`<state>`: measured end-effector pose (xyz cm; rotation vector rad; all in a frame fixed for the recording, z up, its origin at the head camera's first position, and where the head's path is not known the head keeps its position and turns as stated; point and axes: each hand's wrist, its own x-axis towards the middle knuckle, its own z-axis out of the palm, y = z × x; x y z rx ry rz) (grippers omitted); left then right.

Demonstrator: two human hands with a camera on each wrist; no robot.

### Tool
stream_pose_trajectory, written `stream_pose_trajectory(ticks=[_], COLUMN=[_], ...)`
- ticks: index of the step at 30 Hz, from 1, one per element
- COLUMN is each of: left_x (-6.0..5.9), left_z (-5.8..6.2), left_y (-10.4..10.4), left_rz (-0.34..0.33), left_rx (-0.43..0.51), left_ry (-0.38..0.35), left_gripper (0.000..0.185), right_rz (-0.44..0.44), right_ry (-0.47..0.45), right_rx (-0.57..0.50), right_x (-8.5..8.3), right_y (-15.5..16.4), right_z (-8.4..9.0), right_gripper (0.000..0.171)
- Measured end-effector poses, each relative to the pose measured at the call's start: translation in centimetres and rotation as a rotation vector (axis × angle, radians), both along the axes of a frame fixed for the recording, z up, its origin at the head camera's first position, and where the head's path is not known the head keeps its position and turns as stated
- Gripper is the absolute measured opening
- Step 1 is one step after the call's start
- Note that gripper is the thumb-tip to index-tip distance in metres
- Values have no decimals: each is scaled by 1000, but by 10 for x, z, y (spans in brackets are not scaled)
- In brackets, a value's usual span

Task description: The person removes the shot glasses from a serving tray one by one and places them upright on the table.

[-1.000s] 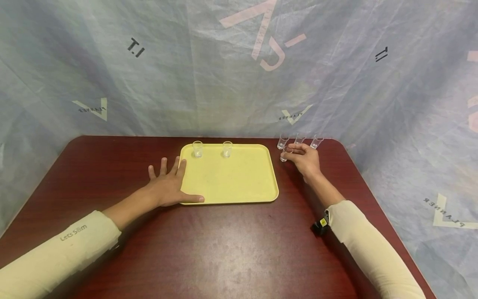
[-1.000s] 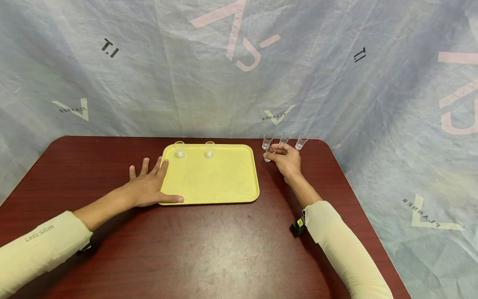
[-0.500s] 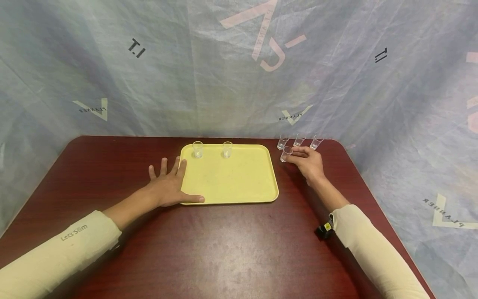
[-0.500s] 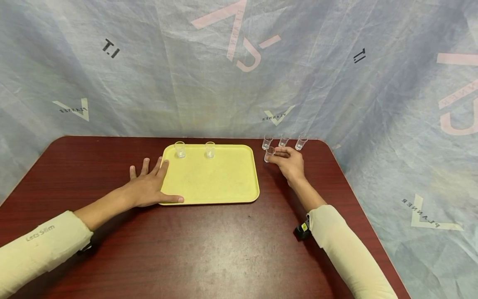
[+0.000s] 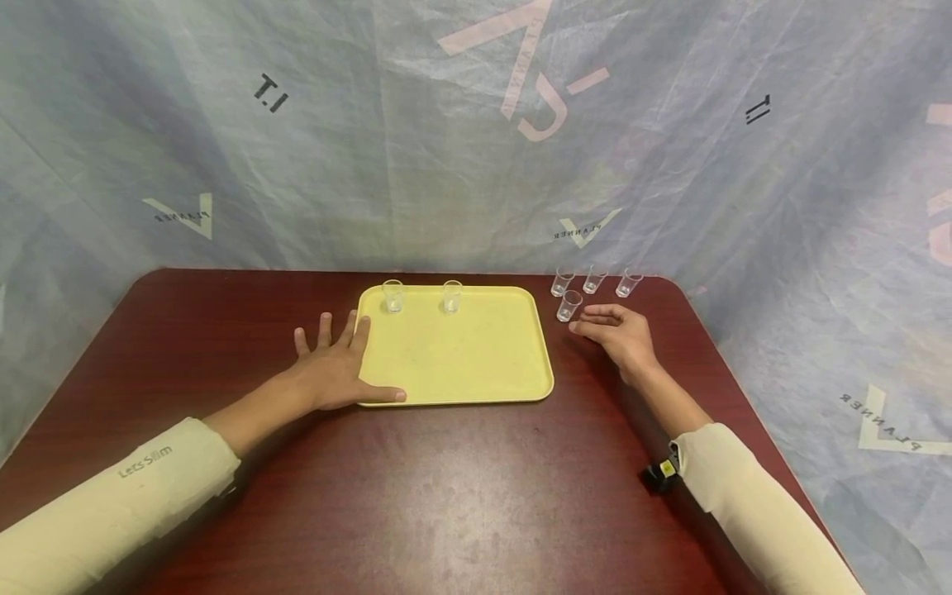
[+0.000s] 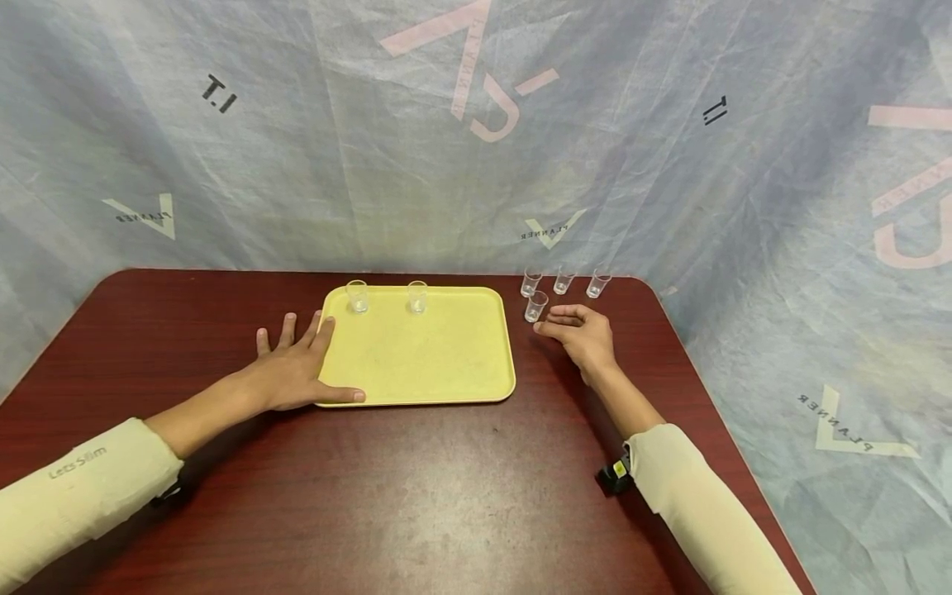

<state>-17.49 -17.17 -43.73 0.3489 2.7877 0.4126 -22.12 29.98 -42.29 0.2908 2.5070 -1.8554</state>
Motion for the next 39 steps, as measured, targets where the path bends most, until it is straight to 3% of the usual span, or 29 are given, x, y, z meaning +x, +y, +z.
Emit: stream_pose_trajectory(ticks=[14,39], left_x=[0,0], left_z=[0,0], left_y=[0,0], left_rz=[4,1], left_rx=[-8,-11], left_ry=[0,5], left_gripper=[161,161], right_rz=[123,200], right_ry=[23,52], right_rx=[56,-43], right_x=[13,3], right_y=[-28,-81], right_z=[6,8], right_gripper=[56,54])
